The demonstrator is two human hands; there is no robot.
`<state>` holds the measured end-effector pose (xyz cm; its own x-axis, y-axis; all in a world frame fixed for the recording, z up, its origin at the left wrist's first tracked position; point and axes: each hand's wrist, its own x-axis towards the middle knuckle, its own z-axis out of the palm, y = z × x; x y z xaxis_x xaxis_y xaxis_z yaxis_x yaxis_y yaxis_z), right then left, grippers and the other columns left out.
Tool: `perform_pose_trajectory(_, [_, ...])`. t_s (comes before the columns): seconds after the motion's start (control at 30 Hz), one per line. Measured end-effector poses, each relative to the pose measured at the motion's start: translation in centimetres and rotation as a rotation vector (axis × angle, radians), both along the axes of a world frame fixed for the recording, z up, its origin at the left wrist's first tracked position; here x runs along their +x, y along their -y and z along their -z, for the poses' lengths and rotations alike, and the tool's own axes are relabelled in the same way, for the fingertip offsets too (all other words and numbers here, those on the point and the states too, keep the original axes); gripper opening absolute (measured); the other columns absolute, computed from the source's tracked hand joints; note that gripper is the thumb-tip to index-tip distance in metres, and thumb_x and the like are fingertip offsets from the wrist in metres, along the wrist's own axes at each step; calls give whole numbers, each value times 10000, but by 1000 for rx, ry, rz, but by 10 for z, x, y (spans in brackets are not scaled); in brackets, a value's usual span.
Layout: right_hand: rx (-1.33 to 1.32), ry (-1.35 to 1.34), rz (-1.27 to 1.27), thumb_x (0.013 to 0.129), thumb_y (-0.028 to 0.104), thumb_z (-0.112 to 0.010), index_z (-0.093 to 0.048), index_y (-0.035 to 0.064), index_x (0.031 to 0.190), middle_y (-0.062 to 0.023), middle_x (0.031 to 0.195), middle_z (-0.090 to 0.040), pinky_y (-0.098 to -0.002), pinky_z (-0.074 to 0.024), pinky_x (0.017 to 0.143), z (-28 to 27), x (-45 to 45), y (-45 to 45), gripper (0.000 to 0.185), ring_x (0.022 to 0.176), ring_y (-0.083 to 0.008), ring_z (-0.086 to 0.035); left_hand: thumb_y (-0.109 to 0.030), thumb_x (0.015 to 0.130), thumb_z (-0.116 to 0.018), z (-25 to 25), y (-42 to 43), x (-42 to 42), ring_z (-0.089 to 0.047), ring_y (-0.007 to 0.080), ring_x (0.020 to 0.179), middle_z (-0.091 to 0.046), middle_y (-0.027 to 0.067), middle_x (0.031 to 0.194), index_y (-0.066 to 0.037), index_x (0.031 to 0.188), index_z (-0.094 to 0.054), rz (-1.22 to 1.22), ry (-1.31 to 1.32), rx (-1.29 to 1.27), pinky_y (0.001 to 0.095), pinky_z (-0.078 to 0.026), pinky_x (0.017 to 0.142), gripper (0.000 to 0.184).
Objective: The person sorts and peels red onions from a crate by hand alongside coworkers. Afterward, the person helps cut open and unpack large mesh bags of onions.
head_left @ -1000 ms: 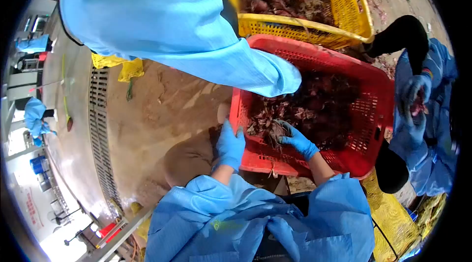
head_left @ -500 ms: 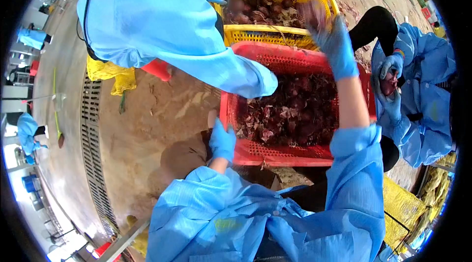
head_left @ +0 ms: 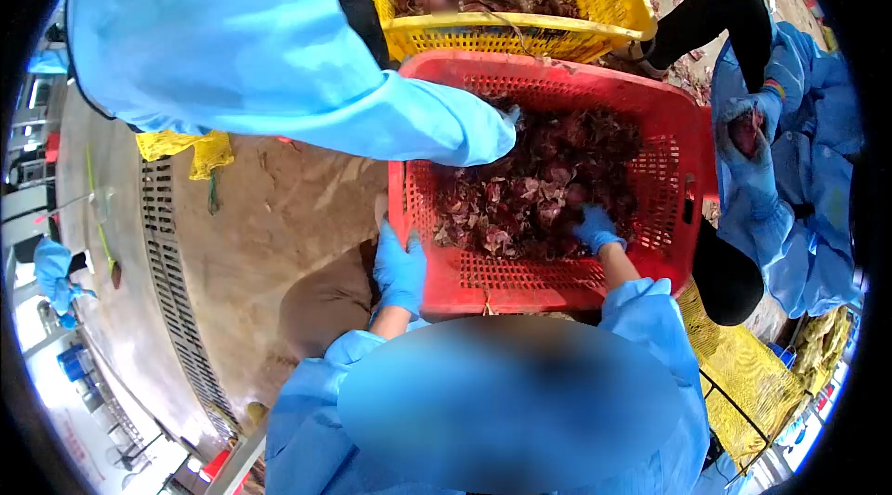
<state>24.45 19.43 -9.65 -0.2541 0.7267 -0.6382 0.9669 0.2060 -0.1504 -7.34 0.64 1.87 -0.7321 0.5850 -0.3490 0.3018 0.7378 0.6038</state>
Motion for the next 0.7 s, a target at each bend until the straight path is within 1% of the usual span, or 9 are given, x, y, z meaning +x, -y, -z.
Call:
perform_pose_trajectory(0.17, [26, 197, 29, 640, 327, -715, -457, 108, 1237, -231, 1184, -494, -414, -424, 916, 9, -21, 26, 686, 1101, -379, -476, -235, 827, -580, -5, -4, 0, -491, 376, 1116, -472, 281, 1223, 66, 1298, -330, -9, -50, -108, 393, -403, 925, 613])
perform_pose_trajectory(0.23, [11, -127, 329, 633, 311, -738, -445, 103, 1246, -200, 1159, -516, -395, -434, 895, 47, 2, 27, 710, 1105, -313, -489, -240, 826, -581, 3, 1, 1, -483, 380, 1126, -462, 285, 1233, 65, 1302, -324, 23, -103, -93, 391, -398, 931, 621])
perform_pose_trajectory(0.27, [-273, -469, 416, 673, 239, -740, -436, 94, 1251, -124, 1245, -482, -353, -390, 946, -16, -18, 15, 669, 1115, -237, -482, -240, 826, -581, 7, 2, 0, -483, 380, 1126, -462, 285, 1233, 65, 1302, -324, 24, -101, -86, 391, -398, 931, 621])
perform_pose_trajectory(0.3, [-264, -467, 413, 673, 239, -740, -436, 94, 1251, -124, 1245, -482, -353, -390, 946, -24, -26, 17, 669, 1115, -237, -482, -242, 827, -581, 9, 4, -1, -474, 381, 1136, -455, 286, 1240, 66, 1302, -323, 26, -84, -50, 389, -393, 938, 622])
perform_pose_trajectory(0.37, [-480, -1024, 640, 721, 233, -714, -445, 86, 1240, -66, 1188, -515, -323, -386, 925, -37, -35, 27, 603, 1077, -184, -482, -243, 827, -581, 10, 5, 0, -466, 383, 1146, -448, 287, 1247, 67, 1303, -322, 29, -67, -9, 386, -388, 945, 624])
perform_pose_trajectory(0.43, [-576, -1194, 793, 758, 226, -682, -439, 100, 1257, -39, 1188, -503, -309, -388, 918, -64, -53, 36, 570, 1067, -169, -480, -227, 819, -562, 5, 1, 0, -472, 375, 1136, -460, 267, 1244, 54, 1303, -324, 19, -104, -80, 392, -389, 939, 607])
perform_pose_trajectory(0.47, [-518, -1333, 730, 776, 263, -656, -414, 115, 1293, -40, 1196, -497, -318, -411, 900, -65, -62, 40, 590, 1064, -169, -484, -227, 819, -562, 2, -1, 1, -472, 375, 1136, -460, 267, 1244, 54, 1303, -324, 24, -108, -64, 392, -389, 939, 607])
perform_pose_trajectory(0.6, [-997, -1732, 971, 799, 348, -615, -283, 188, 1375, -105, 1309, -426, -552, -416, 900, -113, -95, 63, 684, 1173, -339, -447, -251, 826, -552, 1, 1, 1, -465, 372, 1146, -453, 269, 1251, 56, 1304, -323, 28, -90, -60, 386, -385, 947, 613])
perform_pose_trajectory(0.7, [-1023, -1865, 1045, 769, 402, -615, -317, 229, 1357, -94, 1321, -416, -579, -385, 914, -126, -108, 72, 682, 1184, -343, -435, -265, 831, -544, -3, 1, 1, -471, 374, 1138, -459, 272, 1243, 52, 1299, -333, 30, -81, -54, 388, -391, 938, 604])
